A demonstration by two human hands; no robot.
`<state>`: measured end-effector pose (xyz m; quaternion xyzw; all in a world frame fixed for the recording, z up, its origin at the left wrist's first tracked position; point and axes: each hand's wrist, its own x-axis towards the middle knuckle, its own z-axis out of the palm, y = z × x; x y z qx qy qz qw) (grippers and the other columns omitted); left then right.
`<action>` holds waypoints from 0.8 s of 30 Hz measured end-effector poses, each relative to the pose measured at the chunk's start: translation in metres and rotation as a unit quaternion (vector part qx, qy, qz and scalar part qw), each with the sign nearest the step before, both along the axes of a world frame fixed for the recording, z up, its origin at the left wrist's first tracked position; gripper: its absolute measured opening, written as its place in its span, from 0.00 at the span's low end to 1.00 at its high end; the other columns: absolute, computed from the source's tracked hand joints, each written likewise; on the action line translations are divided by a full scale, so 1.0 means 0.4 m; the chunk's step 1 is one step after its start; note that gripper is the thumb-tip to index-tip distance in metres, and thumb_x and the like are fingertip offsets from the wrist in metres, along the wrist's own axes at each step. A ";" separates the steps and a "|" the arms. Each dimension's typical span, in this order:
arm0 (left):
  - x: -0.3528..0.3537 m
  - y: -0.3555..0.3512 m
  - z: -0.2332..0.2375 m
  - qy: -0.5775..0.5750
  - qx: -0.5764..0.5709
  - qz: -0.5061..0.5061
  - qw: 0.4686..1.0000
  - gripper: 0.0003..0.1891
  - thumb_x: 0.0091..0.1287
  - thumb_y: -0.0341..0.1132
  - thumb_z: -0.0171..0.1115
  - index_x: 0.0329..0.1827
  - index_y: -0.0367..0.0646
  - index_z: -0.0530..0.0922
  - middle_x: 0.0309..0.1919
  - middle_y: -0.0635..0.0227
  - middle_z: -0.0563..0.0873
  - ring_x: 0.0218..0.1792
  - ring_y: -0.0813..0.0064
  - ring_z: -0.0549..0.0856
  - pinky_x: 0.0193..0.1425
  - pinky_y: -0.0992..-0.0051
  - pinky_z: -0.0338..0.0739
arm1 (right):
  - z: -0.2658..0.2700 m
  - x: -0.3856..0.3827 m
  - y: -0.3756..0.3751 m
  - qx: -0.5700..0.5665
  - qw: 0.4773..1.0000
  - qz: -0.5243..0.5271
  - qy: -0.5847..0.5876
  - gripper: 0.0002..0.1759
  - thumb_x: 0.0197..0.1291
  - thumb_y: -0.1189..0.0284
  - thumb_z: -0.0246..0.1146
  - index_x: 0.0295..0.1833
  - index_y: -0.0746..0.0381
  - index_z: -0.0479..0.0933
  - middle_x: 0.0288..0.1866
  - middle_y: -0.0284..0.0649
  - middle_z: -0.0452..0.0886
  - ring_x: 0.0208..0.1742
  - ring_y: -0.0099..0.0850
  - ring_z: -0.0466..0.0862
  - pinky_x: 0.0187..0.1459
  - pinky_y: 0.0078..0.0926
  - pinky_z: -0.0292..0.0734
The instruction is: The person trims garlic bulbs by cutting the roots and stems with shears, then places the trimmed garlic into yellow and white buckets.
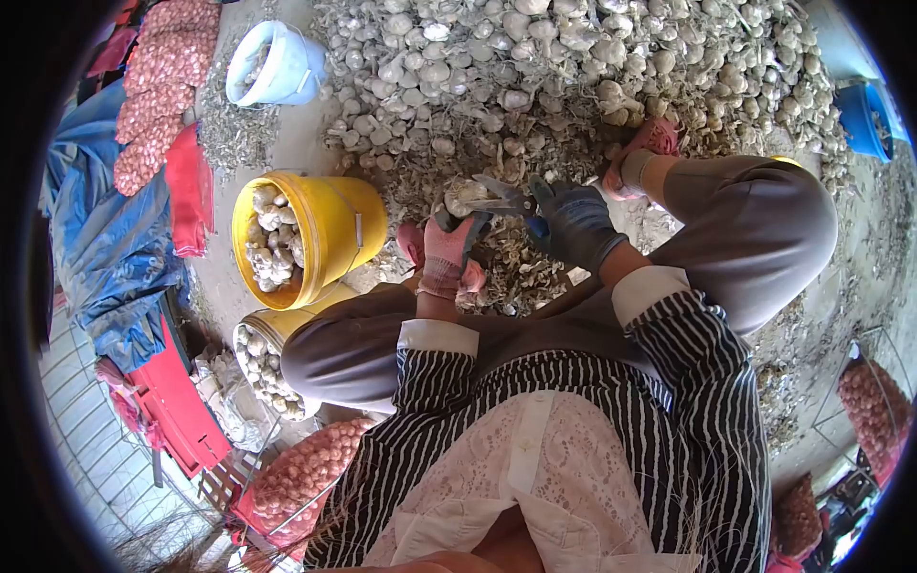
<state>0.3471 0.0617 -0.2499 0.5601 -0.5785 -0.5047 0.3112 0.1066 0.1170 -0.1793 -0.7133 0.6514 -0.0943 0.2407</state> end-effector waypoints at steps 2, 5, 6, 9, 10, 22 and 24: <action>0.006 -0.002 0.019 0.046 0.079 -0.041 0.995 0.23 0.60 0.28 0.67 0.58 0.32 0.74 0.48 0.58 0.86 0.48 0.69 0.85 0.53 0.72 0.79 | -0.007 -0.019 -0.006 0.005 0.999 0.049 0.008 0.38 0.55 0.59 0.65 0.66 0.68 0.65 0.46 0.55 0.80 0.42 0.50 0.82 0.45 0.46 0.76; 0.014 -0.004 0.025 0.059 0.152 -0.073 0.984 0.25 0.60 0.28 0.68 0.61 0.32 0.72 0.48 0.58 0.86 0.48 0.70 0.85 0.54 0.73 0.79 | -0.021 -0.029 -0.014 -0.016 0.997 0.078 0.011 0.38 0.54 0.59 0.66 0.66 0.68 0.65 0.45 0.55 0.80 0.40 0.49 0.82 0.43 0.46 0.76; 0.014 -0.002 0.032 0.078 0.183 -0.058 0.978 0.27 0.59 0.28 0.69 0.61 0.32 0.71 0.48 0.58 0.86 0.48 0.70 0.85 0.54 0.73 0.79 | -0.019 -0.030 -0.017 -0.013 0.997 0.079 0.010 0.38 0.54 0.59 0.66 0.66 0.68 0.65 0.45 0.55 0.80 0.40 0.49 0.82 0.43 0.46 0.76; -0.018 0.000 0.074 0.057 0.131 -0.070 0.987 0.20 0.58 0.25 0.69 0.54 0.34 0.77 0.45 0.63 0.87 0.45 0.75 0.85 0.50 0.75 0.81 | -0.010 -0.029 -0.022 0.011 0.995 0.104 0.006 0.39 0.53 0.57 0.66 0.66 0.69 0.65 0.41 0.50 0.81 0.41 0.47 0.83 0.43 0.43 0.76; -0.026 -0.002 0.092 0.056 0.134 -0.070 0.987 0.20 0.58 0.25 0.69 0.54 0.34 0.77 0.45 0.63 0.87 0.45 0.75 0.85 0.50 0.75 0.81 | -0.010 -0.026 -0.019 0.018 0.994 0.105 0.009 0.38 0.54 0.58 0.66 0.66 0.69 0.65 0.40 0.50 0.81 0.41 0.46 0.83 0.41 0.44 0.76; -0.029 -0.006 0.108 -0.066 0.138 -0.190 0.970 0.23 0.50 0.31 0.75 0.49 0.36 0.79 0.39 0.63 0.88 0.40 0.73 0.87 0.47 0.73 0.81 | -0.037 -0.009 0.036 0.155 0.979 0.128 0.027 0.25 0.59 0.64 0.62 0.57 0.67 0.69 0.35 0.51 0.82 0.35 0.48 0.83 0.38 0.47 0.76; -0.032 -0.002 0.113 -0.052 0.163 -0.196 0.966 0.22 0.52 0.31 0.74 0.50 0.36 0.79 0.40 0.63 0.88 0.41 0.75 0.86 0.46 0.74 0.81 | -0.044 -0.012 0.048 0.165 0.979 0.122 0.015 0.23 0.60 0.64 0.62 0.56 0.65 0.70 0.34 0.50 0.82 0.35 0.48 0.84 0.38 0.48 0.76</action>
